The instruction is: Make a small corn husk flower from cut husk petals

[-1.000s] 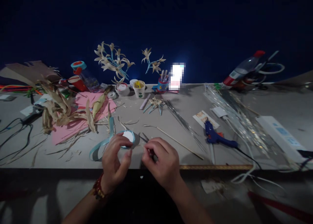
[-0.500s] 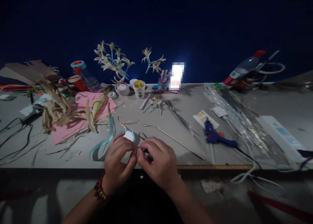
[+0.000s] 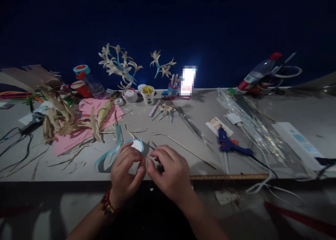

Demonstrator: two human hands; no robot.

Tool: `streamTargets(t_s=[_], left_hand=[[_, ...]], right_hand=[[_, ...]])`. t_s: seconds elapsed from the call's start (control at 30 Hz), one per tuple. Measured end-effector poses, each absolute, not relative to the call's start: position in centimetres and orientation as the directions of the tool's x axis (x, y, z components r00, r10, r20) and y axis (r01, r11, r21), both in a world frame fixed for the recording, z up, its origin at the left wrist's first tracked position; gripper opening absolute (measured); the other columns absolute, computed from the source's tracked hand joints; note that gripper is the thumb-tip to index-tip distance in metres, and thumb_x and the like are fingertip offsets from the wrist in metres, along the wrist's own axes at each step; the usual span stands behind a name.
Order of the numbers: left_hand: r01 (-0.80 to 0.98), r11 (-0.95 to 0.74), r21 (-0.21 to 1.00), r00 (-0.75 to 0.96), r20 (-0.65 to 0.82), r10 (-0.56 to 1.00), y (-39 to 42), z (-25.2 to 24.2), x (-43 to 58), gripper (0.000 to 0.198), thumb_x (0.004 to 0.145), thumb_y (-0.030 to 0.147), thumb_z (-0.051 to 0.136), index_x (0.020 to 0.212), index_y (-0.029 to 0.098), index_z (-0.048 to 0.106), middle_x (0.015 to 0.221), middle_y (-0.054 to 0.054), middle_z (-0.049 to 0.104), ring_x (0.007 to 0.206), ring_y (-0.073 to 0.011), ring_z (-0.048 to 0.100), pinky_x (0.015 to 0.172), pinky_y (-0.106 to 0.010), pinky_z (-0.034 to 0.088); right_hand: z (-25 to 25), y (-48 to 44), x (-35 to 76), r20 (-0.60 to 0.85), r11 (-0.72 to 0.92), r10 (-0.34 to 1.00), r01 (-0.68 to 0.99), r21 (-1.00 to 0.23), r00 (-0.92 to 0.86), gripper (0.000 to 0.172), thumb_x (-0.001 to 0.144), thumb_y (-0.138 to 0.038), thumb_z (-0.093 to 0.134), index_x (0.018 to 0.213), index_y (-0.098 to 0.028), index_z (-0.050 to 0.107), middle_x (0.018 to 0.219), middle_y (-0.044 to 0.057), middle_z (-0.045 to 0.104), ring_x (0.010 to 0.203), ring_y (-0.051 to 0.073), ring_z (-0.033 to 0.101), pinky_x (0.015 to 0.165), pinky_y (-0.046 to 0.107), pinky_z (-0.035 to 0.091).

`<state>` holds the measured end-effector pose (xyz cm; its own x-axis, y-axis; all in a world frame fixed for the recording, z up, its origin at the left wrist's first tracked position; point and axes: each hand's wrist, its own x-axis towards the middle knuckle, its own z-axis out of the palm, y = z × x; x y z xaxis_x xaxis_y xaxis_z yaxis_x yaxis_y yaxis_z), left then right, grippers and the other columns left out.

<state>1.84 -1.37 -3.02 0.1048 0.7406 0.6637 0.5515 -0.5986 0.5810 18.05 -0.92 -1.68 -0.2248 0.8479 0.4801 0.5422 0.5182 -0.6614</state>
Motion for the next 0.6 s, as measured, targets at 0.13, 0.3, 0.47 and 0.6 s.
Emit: streamTargets(t_s=[0.13,0.3,0.47,0.6], left_hand=[[0.552,-0.603,0.577,0.084,0.681,0.728,-1.5,-3.2,1.5,0.018,0.082,0.005,0.058,0.087,0.022,0.056,0.075,0.002,0.064,0.073,-0.0164,0.060,0.098,-0.051,0.049],[0.579,-0.583,0.571,0.051,0.688,0.724,-1.4,-3.7,1.2,0.019,0.083,0.005,0.060,0.091,0.022,0.061,0.078,0.001,0.066,0.077,-0.0177,0.064,0.099,-0.052,0.049],[0.597,-0.611,0.520,0.070,0.725,0.685,-1.3,-4.4,1.2,0.020,0.088,0.007,0.060,0.098,0.024,0.065,0.081,0.001,0.068,0.076,-0.0167,0.066,0.102,-0.053,0.048],[0.530,-0.664,0.527,0.095,0.741,0.665,-1.1,-4.6,0.8,0.023,0.091,0.007,0.057,0.101,0.026,0.066,0.082,0.001,0.070,0.076,-0.0161,0.067,0.105,-0.056,0.045]], right_hand=[[-2.1,-0.6,18.8,0.519,0.537,0.830,0.545,-0.644,-0.204,0.011,0.090,-0.013,0.057,0.087,-0.022,0.062,0.081,0.003,0.067,0.074,0.018,0.063,0.067,0.031,0.052],[-2.3,-0.8,20.3,0.455,0.441,0.887,0.437,-0.784,-0.081,0.009,0.090,-0.016,0.060,0.085,-0.021,0.065,0.082,0.003,0.065,0.073,0.017,0.062,0.065,0.028,0.052],[-2.7,-1.4,18.5,-0.021,-0.066,0.954,-0.142,-0.988,-0.300,0.020,0.091,-0.039,0.064,0.088,-0.020,0.066,0.083,0.002,0.062,0.063,0.013,0.060,0.054,0.025,0.054],[-2.8,-1.3,17.5,-0.231,-0.345,0.906,-0.299,-0.890,-0.355,0.030,0.080,-0.045,0.077,0.079,-0.019,0.061,0.073,-0.002,0.058,0.054,0.009,0.054,0.049,0.020,0.050]])
